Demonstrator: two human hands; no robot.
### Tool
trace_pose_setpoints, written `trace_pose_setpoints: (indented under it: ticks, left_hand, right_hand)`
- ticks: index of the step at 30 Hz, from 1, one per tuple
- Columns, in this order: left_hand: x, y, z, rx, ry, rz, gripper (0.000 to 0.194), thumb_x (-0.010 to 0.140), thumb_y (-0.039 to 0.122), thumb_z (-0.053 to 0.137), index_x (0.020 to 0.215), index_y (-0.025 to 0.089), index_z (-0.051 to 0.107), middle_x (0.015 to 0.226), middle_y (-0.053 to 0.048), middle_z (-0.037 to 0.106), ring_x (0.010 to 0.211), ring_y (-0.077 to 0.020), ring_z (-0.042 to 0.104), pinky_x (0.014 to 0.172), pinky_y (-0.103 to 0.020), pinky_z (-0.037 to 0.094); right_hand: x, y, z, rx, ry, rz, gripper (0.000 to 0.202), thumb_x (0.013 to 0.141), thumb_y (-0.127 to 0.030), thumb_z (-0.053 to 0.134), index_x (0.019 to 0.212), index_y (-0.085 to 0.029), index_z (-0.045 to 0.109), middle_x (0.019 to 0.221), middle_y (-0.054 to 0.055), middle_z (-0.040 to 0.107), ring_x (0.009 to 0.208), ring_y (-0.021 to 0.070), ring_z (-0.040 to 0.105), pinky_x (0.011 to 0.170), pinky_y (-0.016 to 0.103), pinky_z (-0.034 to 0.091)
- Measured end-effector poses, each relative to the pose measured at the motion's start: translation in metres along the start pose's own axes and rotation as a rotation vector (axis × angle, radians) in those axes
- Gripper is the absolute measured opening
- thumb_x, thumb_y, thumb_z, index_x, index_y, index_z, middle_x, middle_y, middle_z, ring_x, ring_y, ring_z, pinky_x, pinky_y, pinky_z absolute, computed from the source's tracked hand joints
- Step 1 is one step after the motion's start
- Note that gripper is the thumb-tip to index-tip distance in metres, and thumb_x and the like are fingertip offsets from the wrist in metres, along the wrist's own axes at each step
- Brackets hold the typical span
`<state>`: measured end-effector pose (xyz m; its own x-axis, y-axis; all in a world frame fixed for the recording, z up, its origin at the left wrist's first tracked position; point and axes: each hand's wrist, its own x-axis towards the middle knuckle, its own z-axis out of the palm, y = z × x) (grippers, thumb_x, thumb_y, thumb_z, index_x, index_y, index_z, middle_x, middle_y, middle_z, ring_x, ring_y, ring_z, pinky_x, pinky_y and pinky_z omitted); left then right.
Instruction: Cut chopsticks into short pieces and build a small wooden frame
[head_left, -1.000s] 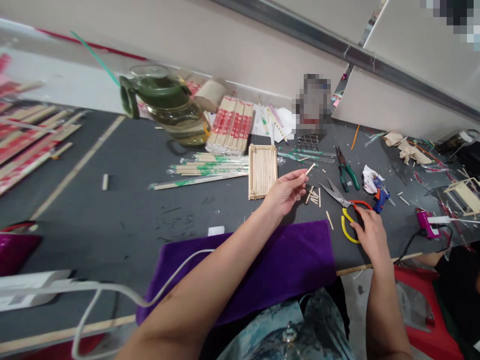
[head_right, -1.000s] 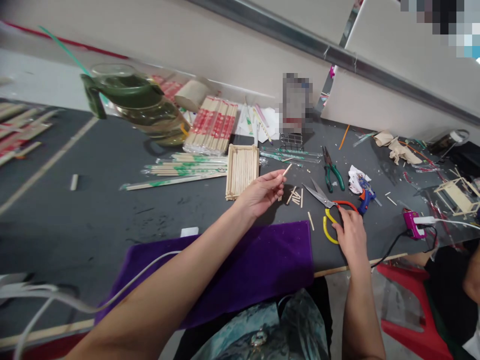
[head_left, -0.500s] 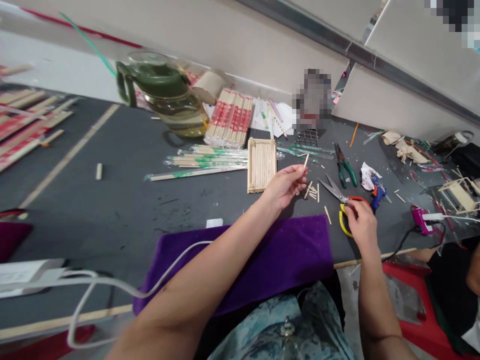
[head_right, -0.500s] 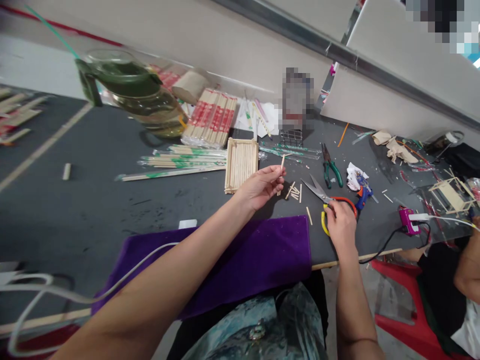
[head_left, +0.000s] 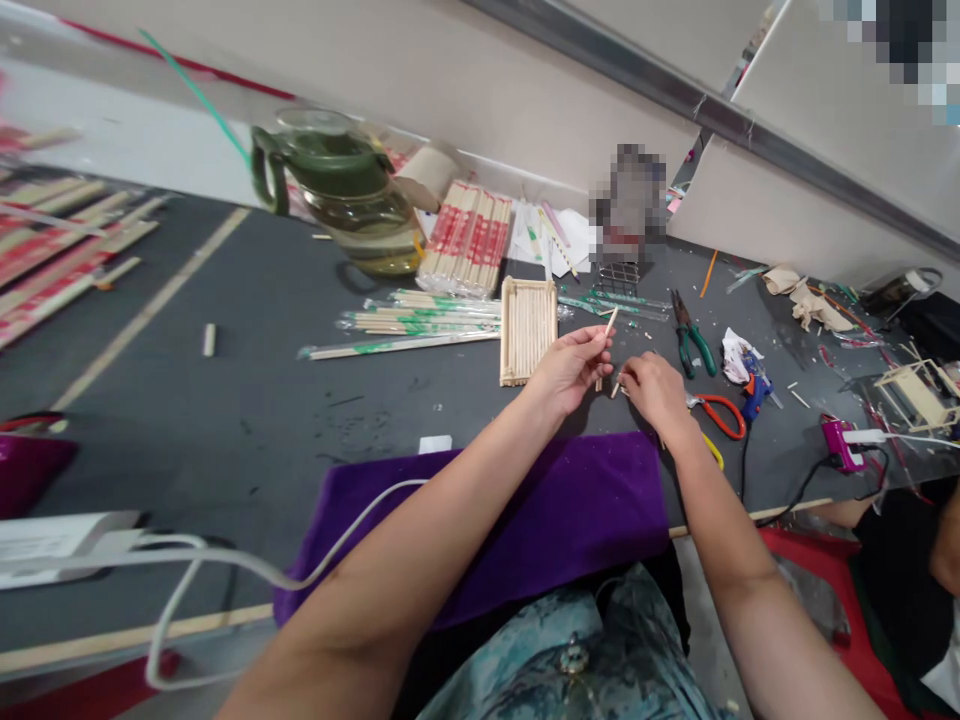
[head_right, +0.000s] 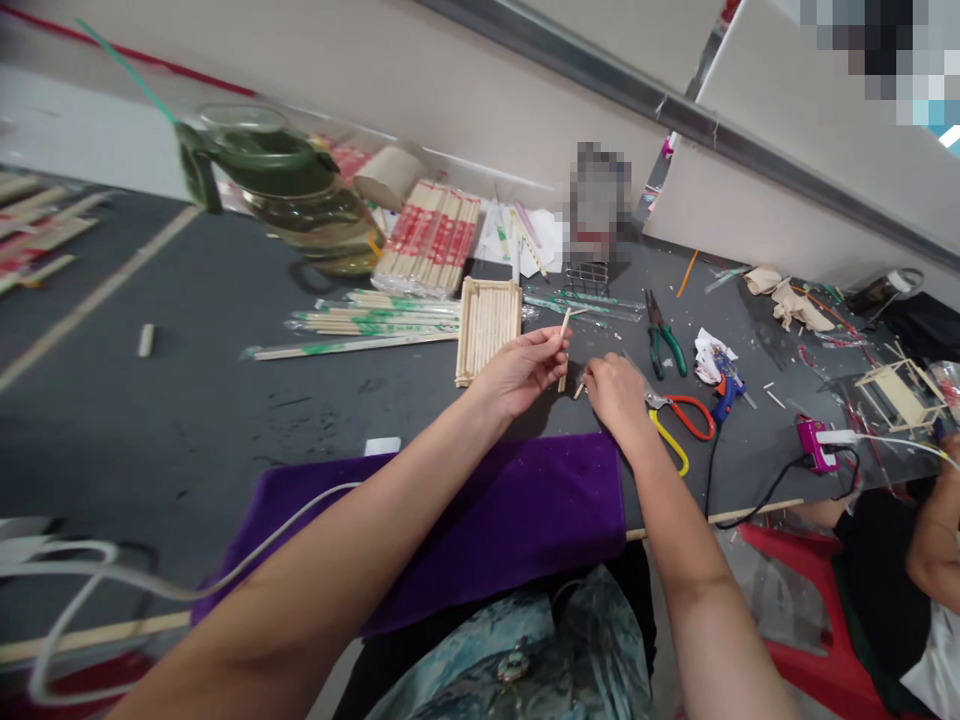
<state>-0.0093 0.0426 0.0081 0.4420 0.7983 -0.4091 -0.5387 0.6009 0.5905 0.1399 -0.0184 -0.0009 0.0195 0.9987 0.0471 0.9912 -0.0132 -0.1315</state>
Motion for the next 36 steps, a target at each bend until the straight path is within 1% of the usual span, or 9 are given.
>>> trace_pose_setpoints:
  ticks: [5,9,12,14,18,21,24,30,36]
  left_hand:
    - [0.001,0.001,-0.001,-0.011,-0.002,-0.017,0.011,0.088,0.004,0.064,0.082,0.012,0.069,0.068,0.001,0.063,0.051,-0.0059,0.057,0.048,-0.017,0.051]
    - [0.002,-0.001,-0.002,-0.018,-0.030,-0.048,0.007,0.085,0.005,0.068,0.083,0.012,0.069,0.067,0.000,0.064,0.054,-0.0068,0.059,0.051,-0.016,0.053]
    - [0.003,-0.005,-0.003,-0.021,-0.078,-0.075,0.007,0.082,0.006,0.072,0.083,0.013,0.069,0.067,-0.001,0.066,0.055,-0.0074,0.059,0.054,-0.017,0.054]
    - [0.004,-0.007,-0.003,-0.019,-0.108,-0.088,0.007,0.082,0.006,0.072,0.082,0.013,0.069,0.068,-0.002,0.067,0.056,-0.0078,0.059,0.055,-0.017,0.055]
    - [0.004,-0.010,-0.003,0.017,-0.137,-0.091,0.006,0.081,0.007,0.074,0.082,0.012,0.070,0.068,-0.003,0.068,0.057,-0.0084,0.060,0.056,-0.019,0.056]
    - [0.002,-0.013,-0.002,0.091,-0.148,-0.067,0.006,0.079,0.008,0.076,0.082,0.011,0.071,0.065,-0.002,0.066,0.055,-0.0081,0.059,0.055,-0.020,0.055]
    - [0.000,-0.016,0.000,0.178,-0.152,0.004,0.010,0.076,0.011,0.079,0.079,0.010,0.071,0.066,0.000,0.065,0.055,-0.0076,0.059,0.056,-0.021,0.055]
    - [-0.008,-0.020,0.006,0.277,-0.159,0.179,0.019,0.069,0.022,0.086,0.079,0.012,0.072,0.068,0.001,0.068,0.057,-0.0081,0.061,0.059,-0.021,0.054]
    - [-0.011,-0.017,0.006,0.229,-0.213,0.147,0.023,0.069,0.027,0.087,0.081,0.012,0.073,0.069,0.000,0.069,0.061,-0.0093,0.063,0.063,-0.024,0.057]
  right_hand:
    - [-0.001,0.001,0.004,0.119,0.101,-0.016,0.013,0.095,-0.021,0.058,0.086,-0.020,0.067,0.090,0.008,0.069,0.090,0.0228,0.064,0.077,0.031,0.046]
    - [-0.006,0.002,-0.010,0.599,0.236,0.000,0.014,0.096,-0.030,0.055,0.093,-0.022,0.066,0.080,0.001,0.068,0.073,0.0171,0.064,0.071,0.029,0.048]
    - [-0.005,0.002,-0.020,0.863,0.311,-0.058,0.019,0.095,-0.035,0.057,0.095,-0.023,0.071,0.087,0.002,0.069,0.077,0.0165,0.063,0.070,0.028,0.049]
    - [-0.003,0.003,-0.022,0.981,0.312,-0.067,0.017,0.092,-0.036,0.062,0.095,-0.023,0.073,0.089,0.002,0.068,0.075,0.0154,0.061,0.069,0.028,0.049]
    - [0.002,0.006,-0.016,1.232,0.224,0.048,0.023,0.079,-0.035,0.077,0.097,-0.023,0.067,0.080,-0.003,0.067,0.068,0.0121,0.060,0.066,0.025,0.049]
    - [0.002,0.008,-0.013,1.305,0.159,0.104,0.033,0.074,-0.034,0.080,0.100,-0.023,0.063,0.075,-0.005,0.067,0.069,0.0121,0.062,0.067,0.024,0.049]
    - [0.002,0.008,-0.012,1.334,0.167,0.124,0.037,0.072,-0.033,0.081,0.103,-0.023,0.063,0.076,-0.005,0.068,0.070,0.0123,0.063,0.068,0.025,0.049]
    - [-0.001,0.005,-0.012,1.422,0.206,0.202,0.025,0.073,-0.036,0.082,0.089,-0.021,0.071,0.073,-0.005,0.067,0.062,0.0094,0.058,0.060,0.022,0.046]
    - [-0.003,0.005,-0.012,1.593,0.218,0.340,0.026,0.066,-0.037,0.087,0.080,-0.020,0.073,0.065,-0.005,0.066,0.055,0.0078,0.056,0.051,0.019,0.042]
